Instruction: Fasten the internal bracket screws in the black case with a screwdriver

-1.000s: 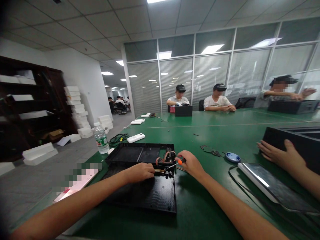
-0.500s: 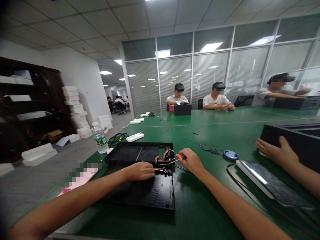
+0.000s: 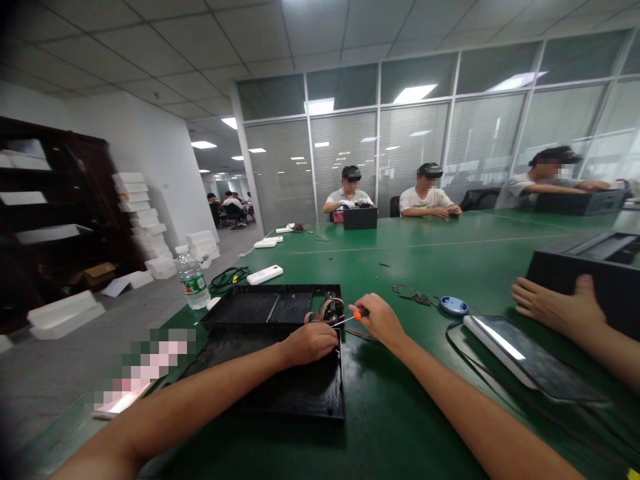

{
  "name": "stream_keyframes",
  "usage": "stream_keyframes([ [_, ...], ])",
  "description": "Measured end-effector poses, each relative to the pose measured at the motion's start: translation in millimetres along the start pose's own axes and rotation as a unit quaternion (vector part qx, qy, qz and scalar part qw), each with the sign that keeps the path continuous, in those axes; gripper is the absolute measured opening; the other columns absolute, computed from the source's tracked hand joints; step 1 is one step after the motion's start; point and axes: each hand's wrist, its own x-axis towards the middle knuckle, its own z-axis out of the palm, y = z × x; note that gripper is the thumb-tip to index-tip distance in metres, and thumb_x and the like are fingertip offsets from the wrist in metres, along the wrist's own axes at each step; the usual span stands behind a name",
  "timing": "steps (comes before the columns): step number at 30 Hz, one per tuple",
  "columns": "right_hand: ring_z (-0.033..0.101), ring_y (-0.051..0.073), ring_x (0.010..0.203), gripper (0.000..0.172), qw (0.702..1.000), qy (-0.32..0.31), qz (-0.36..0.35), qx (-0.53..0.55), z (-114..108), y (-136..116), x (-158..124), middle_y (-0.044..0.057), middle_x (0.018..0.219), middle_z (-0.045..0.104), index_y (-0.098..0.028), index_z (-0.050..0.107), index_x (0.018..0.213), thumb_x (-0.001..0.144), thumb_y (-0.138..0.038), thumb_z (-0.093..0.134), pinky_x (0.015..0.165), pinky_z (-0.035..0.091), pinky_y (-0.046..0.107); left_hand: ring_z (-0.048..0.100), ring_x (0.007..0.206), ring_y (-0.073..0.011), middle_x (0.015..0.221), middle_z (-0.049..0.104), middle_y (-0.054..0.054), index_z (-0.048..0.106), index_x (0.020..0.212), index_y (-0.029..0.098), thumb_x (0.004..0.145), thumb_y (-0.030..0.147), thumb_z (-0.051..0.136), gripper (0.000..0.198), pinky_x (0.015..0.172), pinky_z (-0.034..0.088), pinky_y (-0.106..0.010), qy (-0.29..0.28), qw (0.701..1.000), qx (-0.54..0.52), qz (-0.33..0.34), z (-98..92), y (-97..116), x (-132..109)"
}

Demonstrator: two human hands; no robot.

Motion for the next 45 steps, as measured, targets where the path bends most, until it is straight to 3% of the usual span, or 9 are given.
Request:
stream_keyframes([
  [20, 0.052, 0.018, 0.067, 0.027, 1.000, -0.010, 0.000, 0.014, 0, -4, 0, 0.006, 0.069, 0.059, -0.020, 0.059, 0.072, 0.085, -0.040, 0.048, 0.062, 0.041, 0.030, 0.054, 0.082, -0.0145, 0.085, 0.059, -0.006, 0.057, 0.077, 0.013, 0.084, 0.012, 0.046, 0.013, 0.079, 0.044, -0.025, -0.002, 1.000, -0.023, -0.008, -1.4, -4, -4],
  [28, 0.050, 0.015, 0.053, 0.032, 0.998, -0.051, 0.041, -0.003, -5, -10, 1, 0.001, 0.058, 0.057, -0.020, 0.059, 0.070, 0.084, -0.046, 0.046, 0.054, 0.035, 0.025, 0.053, 0.088, -0.0146, 0.091, 0.059, -0.007, 0.058, 0.099, 0.012, 0.087, 0.010, 0.042, 0.020, 0.083, 0.042, -0.025, -0.033, 0.999, -0.002, -0.006, -11.3, 0, -7],
  [32, 0.048, 0.013, 0.052, 0.026, 0.991, -0.062, 0.080, 0.086, -11, -13, 3, -0.003, 0.058, 0.052, -0.020, 0.052, 0.084, 0.080, -0.046, 0.051, 0.053, 0.035, 0.024, 0.051, 0.086, -0.0152, 0.093, 0.058, -0.008, 0.056, 0.107, 0.012, 0.089, 0.011, 0.041, 0.023, 0.082, 0.041, -0.027, -0.036, 0.998, 0.057, 0.002, -13.4, 1, -8],
  [34, 0.046, 0.012, 0.053, 0.024, 0.977, -0.076, 0.086, 0.182, -11, -14, 2, -0.004, 0.062, 0.050, -0.020, 0.045, 0.092, 0.082, -0.042, 0.048, 0.052, 0.037, 0.024, 0.050, 0.087, -0.0163, 0.091, 0.058, -0.008, 0.057, 0.106, 0.012, 0.090, 0.014, 0.042, 0.022, 0.083, 0.040, -0.029, -0.036, 0.996, 0.081, 0.004, -14.6, 1, -7],
  [38, 0.040, 0.008, 0.050, 0.021, 0.918, -0.082, 0.126, 0.366, -10, -18, -1, -0.004, 0.071, 0.047, -0.022, 0.035, 0.095, 0.084, -0.038, 0.044, 0.043, 0.033, 0.020, 0.048, 0.087, -0.0168, 0.085, 0.058, -0.007, 0.061, 0.100, 0.014, 0.090, 0.019, 0.044, 0.020, 0.081, 0.038, -0.029, -0.038, 0.995, 0.089, -0.013, -18.1, 2, -5],
  [42, 0.031, 0.005, 0.041, 0.030, 0.878, -0.090, 0.190, 0.429, -18, -17, 4, -0.005, 0.068, 0.049, -0.021, 0.041, 0.093, 0.078, -0.043, 0.054, 0.035, 0.022, 0.017, 0.047, 0.086, -0.0167, 0.084, 0.058, -0.006, 0.064, 0.090, 0.017, 0.090, 0.024, 0.045, 0.020, 0.080, 0.036, -0.030, -0.049, 0.996, 0.064, -0.032, -21.5, 2, -4],
  [45, 0.025, 0.005, 0.037, 0.032, 0.852, -0.042, 0.223, 0.472, -29, -11, 10, -0.008, 0.051, 0.041, -0.019, 0.049, 0.087, 0.074, -0.048, 0.057, 0.034, 0.018, 0.019, 0.047, 0.089, -0.0163, 0.086, 0.058, -0.005, 0.065, 0.089, 0.018, 0.089, 0.026, 0.048, 0.018, 0.082, 0.035, -0.030, -0.034, 0.998, 0.019, -0.048, -22.6, 0, -6],
])
